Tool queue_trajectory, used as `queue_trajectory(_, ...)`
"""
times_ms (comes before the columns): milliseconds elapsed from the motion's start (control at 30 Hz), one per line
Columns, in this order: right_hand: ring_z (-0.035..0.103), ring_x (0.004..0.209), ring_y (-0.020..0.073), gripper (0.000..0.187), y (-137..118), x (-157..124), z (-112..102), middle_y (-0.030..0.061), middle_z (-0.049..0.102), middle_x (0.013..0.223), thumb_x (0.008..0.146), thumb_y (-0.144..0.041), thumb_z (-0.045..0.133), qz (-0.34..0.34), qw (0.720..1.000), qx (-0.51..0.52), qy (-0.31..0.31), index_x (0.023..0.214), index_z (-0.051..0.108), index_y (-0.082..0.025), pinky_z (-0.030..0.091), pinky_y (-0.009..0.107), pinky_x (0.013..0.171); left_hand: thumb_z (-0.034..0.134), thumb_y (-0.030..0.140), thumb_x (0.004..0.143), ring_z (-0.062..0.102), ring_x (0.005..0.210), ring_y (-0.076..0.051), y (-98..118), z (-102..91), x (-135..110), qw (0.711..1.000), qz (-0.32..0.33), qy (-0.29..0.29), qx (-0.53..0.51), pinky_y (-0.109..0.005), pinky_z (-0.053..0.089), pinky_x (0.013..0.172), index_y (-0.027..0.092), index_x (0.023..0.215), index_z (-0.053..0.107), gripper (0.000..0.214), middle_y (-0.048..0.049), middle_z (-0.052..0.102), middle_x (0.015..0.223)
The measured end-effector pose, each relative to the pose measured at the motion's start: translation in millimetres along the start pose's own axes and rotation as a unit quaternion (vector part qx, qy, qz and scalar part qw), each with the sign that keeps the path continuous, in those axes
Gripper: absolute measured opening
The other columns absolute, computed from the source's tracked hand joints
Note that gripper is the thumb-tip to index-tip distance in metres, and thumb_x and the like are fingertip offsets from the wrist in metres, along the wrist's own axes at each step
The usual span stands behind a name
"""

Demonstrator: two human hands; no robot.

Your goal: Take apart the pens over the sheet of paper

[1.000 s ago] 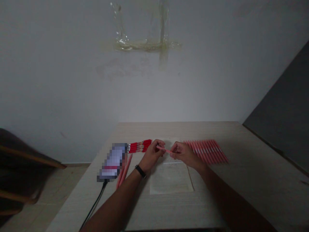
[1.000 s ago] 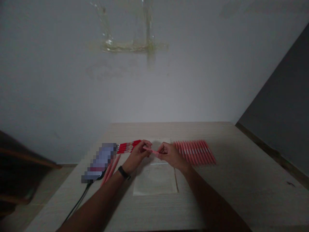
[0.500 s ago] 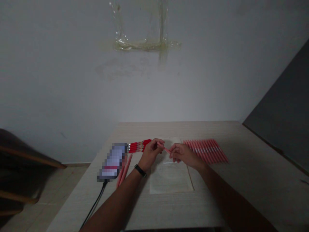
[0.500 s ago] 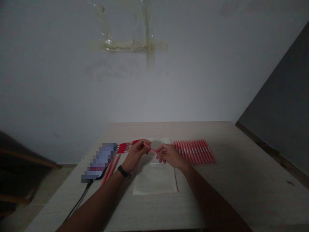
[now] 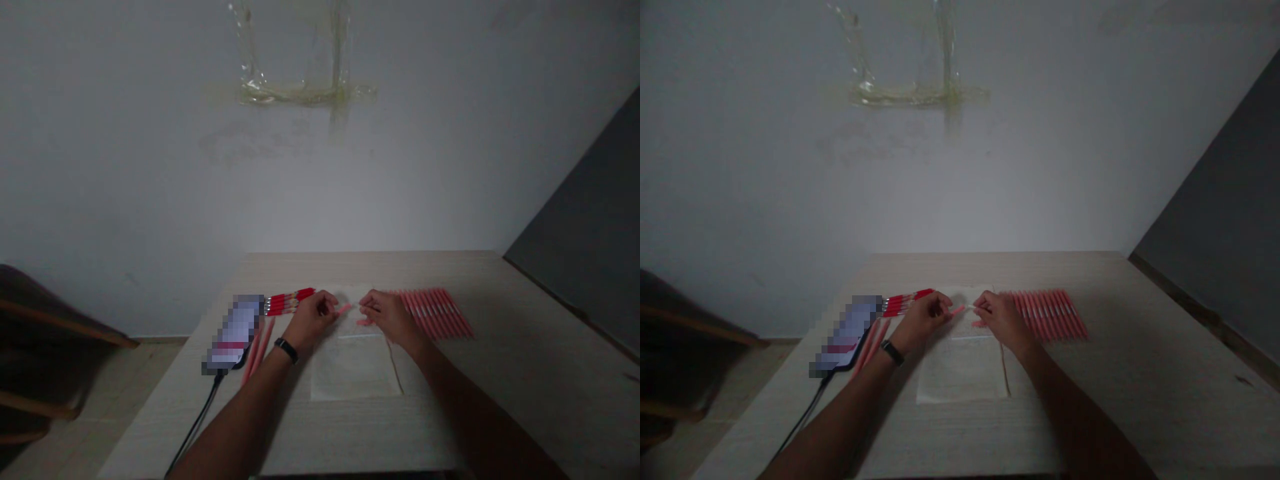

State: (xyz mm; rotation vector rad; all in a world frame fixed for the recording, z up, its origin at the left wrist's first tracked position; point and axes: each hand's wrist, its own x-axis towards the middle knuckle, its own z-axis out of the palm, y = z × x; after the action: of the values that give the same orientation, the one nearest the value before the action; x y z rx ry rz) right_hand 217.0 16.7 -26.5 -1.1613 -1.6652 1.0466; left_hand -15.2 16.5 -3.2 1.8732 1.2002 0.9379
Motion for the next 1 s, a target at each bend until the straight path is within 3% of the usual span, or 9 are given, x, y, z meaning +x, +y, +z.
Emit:
queue_trajectory(100, 0.061, 0.059, 0.013, 0.014, -2.1, -2.6, 4.8, 0.0007, 0.066, 0.072, 0.085, -0.031, 0.069, -0.006, 0.997, -0.072, -0.032, 0.082, 0.066, -0.018, 0.045, 0.023, 0.052, 0.067, 0.021, 0.075, 0.056, 0.064, -0.014, -2.4, -2.8, -0.3, 0.999, -0.017, 0.018, 0.046, -0.024, 0.039, 0.059, 0.016, 0.093, 0.065, 0.019, -0.0004, 0.063, 0.072)
queue_trajectory(267, 0.064, 0.067, 0.0159, 0.008, -11.7, -8.0, 17.8, 0.0021, 0.07, 0.072, 0.082, -0.022, 0.075, -0.057, 0.98, -0.181, -0.063, 0.078, 0.069, -0.02, 0.044, 0.026, 0.061, 0.066, 0.022, 0.077, 0.056, 0.057, -0.015, -7.5, 2.2, -4.0, 0.994, -0.051, -0.005, 0.097, -0.025, 0.035, 0.055, 0.017, 0.09, 0.064, 0.014, -0.0007, 0.063, 0.063)
queue_trajectory(433, 0.065, 0.067, 0.0159, 0.007, -13.4, -9.0, 23.5, 0.0012, 0.071, 0.073, 0.08, -0.02, 0.077, -0.046, 0.98, -0.173, -0.087, 0.082, 0.07, -0.02, 0.044, 0.026, 0.063, 0.066, 0.028, 0.081, 0.057, 0.063, -0.018, -10.1, 5.4, -5.3, 0.985, -0.04, 0.021, 0.165, -0.028, 0.037, 0.059, 0.016, 0.083, 0.066, 0.012, -0.0055, 0.066, 0.072)
queue_trajectory(600, 0.059, 0.063, 0.0134, 0.01, -9.0, -8.4, 15.7, -0.0013, 0.064, 0.069, 0.079, -0.014, 0.073, -0.034, 0.987, -0.131, -0.087, 0.088, 0.07, -0.02, 0.042, 0.023, 0.058, 0.067, 0.025, 0.08, 0.058, 0.071, -0.018, -13.1, 5.2, -4.2, 0.983, -0.012, 0.038, 0.181, -0.028, 0.039, 0.065, 0.016, 0.087, 0.066, 0.012, -0.0072, 0.066, 0.084)
queue_trajectory(800, 0.059, 0.065, 0.0137, 0.016, -12.0, -7.8, 15.8, -0.001, 0.063, 0.071, 0.081, -0.01, 0.065, -0.049, 0.986, -0.15, -0.053, 0.092, 0.069, -0.02, 0.043, 0.024, 0.059, 0.064, 0.024, 0.082, 0.057, 0.072, -0.018, -19.4, 6.7, -5.4, 0.98, 0.007, 0.037, 0.195, -0.029, 0.039, 0.067, 0.016, 0.09, 0.065, 0.012, -0.0076, 0.065, 0.085)
queue_trajectory(1000, 0.062, 0.079, 0.0163, 0.021, -17.9, -7.7, 19.4, 0.0026, 0.067, 0.09, 0.079, -0.009, 0.067, -0.11, 0.971, -0.208, -0.052, 0.097, 0.068, -0.021, 0.047, 0.028, 0.071, 0.061, 0.024, 0.084, 0.056, 0.063, -0.017, -17.1, 9.0, -6.3, 0.987, -0.013, 0.039, 0.158, -0.029, 0.038, 0.063, 0.016, 0.091, 0.064, 0.011, -0.0054, 0.064, 0.073)
